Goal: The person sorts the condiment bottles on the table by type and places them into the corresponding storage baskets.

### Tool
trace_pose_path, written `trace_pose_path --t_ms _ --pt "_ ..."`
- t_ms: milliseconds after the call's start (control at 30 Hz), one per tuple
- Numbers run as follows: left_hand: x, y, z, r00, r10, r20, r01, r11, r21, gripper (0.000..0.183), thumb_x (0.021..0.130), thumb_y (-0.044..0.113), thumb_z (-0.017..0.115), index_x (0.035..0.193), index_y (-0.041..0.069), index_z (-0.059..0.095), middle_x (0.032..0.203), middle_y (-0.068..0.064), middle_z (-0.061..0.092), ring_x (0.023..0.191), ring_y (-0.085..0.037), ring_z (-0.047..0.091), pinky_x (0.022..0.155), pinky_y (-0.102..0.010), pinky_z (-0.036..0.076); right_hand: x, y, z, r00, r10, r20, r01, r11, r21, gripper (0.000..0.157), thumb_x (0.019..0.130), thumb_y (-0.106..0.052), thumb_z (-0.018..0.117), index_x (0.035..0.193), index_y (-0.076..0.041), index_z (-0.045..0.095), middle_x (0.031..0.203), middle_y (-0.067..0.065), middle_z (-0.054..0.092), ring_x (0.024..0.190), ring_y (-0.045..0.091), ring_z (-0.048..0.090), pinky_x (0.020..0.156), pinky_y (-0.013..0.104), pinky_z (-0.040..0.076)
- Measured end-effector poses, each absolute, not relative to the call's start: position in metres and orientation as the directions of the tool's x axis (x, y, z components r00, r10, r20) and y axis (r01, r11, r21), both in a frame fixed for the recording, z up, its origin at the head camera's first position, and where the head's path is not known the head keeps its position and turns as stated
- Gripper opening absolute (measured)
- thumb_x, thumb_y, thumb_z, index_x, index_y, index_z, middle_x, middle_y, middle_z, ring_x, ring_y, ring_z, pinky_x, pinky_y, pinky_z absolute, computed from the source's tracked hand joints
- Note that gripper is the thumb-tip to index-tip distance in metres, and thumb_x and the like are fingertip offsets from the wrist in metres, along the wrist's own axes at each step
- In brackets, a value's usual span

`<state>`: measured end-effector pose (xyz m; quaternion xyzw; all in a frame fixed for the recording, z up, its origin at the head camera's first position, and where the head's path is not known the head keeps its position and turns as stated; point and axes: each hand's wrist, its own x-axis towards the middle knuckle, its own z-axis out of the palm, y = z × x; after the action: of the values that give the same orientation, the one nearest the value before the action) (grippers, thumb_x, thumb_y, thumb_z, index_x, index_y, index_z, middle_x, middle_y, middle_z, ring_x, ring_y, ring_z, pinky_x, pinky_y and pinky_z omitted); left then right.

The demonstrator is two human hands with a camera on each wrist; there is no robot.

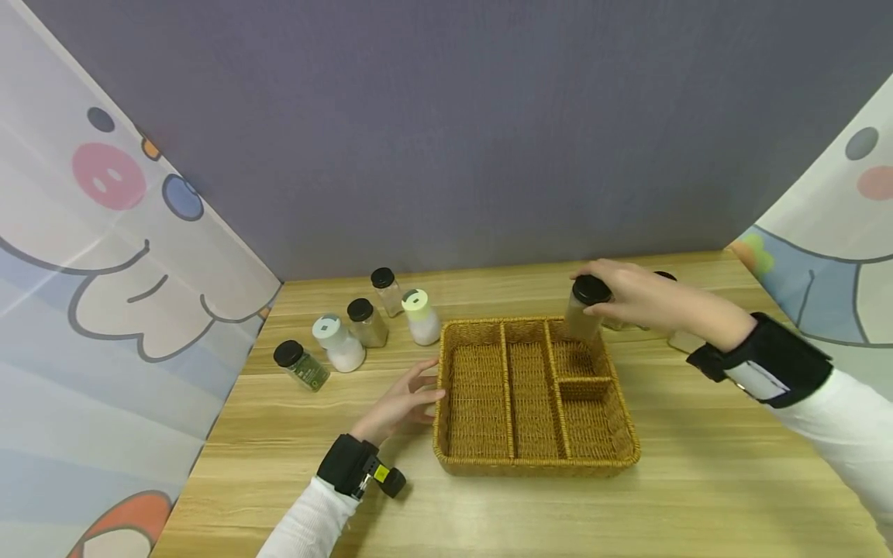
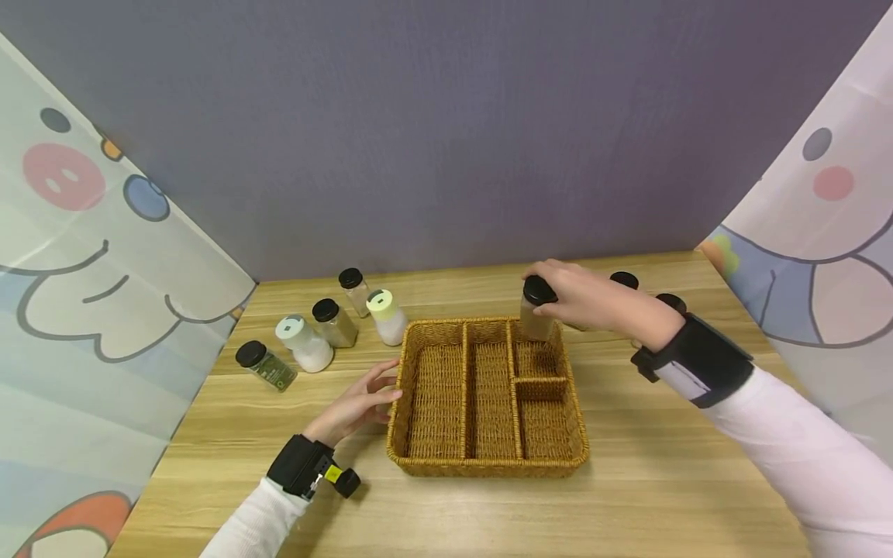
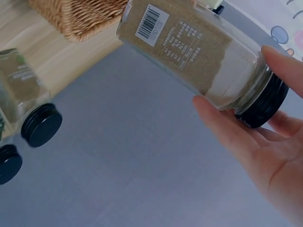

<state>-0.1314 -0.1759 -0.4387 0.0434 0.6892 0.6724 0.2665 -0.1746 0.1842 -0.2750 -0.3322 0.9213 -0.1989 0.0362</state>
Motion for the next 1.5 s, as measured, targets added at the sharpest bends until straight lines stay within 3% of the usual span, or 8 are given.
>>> trace_pose_path --t_ms 133,367,833,1067,1500 --pt "-0.131 -0.176 -0.438 -0.855 0.418 -0.308 -0.298 0.09 0.95 0.069 0.085 0.017 0.059 0.141 0.013 0.018 0.138 -0.027 0.023 0.117 -0.042 0.038 0.08 -0.05 0.047 -0.178 0.176 -0.276 -0.77 -0.637 0.047 -0.591 0.683 -0.429 0.047 0.081 -0.009 0.063 0.122 0.004 0.043 0.109 0.021 0.053 0.078 0.019 0.056 0.063 0.031 0.047" --pt "-0.131 -0.176 -0.437 -0.852 0.417 -0.315 -0.308 0.084 0.948 0.069 0.085 0.017 0.058 0.141 0.014 0.018 0.138 -0.026 0.022 0.117 -0.041 0.037 0.08 -0.05 0.047 -0.186 0.163 -0.285 -0.743 -0.668 0.046 -0.625 0.668 -0.404 0.047 0.081 -0.01 0.063 0.122 0.004 0.044 0.12 0.023 0.048 0.097 0.031 0.055 0.079 0.043 0.048" --pt "-0.129 -0.175 -0.431 -0.843 0.444 -0.305 -0.295 0.094 0.951 0.066 0.087 0.014 0.056 0.141 0.012 0.017 0.138 -0.028 0.021 0.119 -0.043 0.035 0.081 -0.051 0.046 -0.196 0.142 -0.301 -0.693 -0.719 0.056 -0.668 0.612 -0.423 0.046 0.08 -0.007 0.064 0.12 0.006 0.045 0.116 0.021 0.051 0.105 0.033 0.051 0.086 0.043 0.046" --pt "-0.132 -0.178 -0.443 -0.853 0.43 -0.295 -0.281 0.098 0.955 0.073 0.083 0.025 0.061 0.141 0.015 0.018 0.137 -0.027 0.023 0.116 -0.04 0.038 0.08 -0.05 0.047 -0.201 0.133 -0.309 -0.679 -0.731 0.066 -0.688 0.602 -0.407 0.046 0.078 -0.007 0.066 0.119 0.005 0.046 0.115 0.02 0.052 0.104 0.032 0.052 0.084 0.042 0.047" --pt "-0.135 -0.18 -0.451 -0.854 0.43 -0.293 -0.271 0.113 0.956 0.075 0.08 0.032 0.064 0.141 0.018 0.021 0.137 -0.025 0.025 0.115 -0.036 0.041 0.08 -0.05 0.047 -0.205 0.126 -0.323 -0.675 -0.737 0.039 -0.678 0.599 -0.426 0.046 0.079 -0.005 0.064 0.12 0.005 0.045 0.116 0.021 0.051 0.104 0.033 0.052 0.086 0.042 0.046"
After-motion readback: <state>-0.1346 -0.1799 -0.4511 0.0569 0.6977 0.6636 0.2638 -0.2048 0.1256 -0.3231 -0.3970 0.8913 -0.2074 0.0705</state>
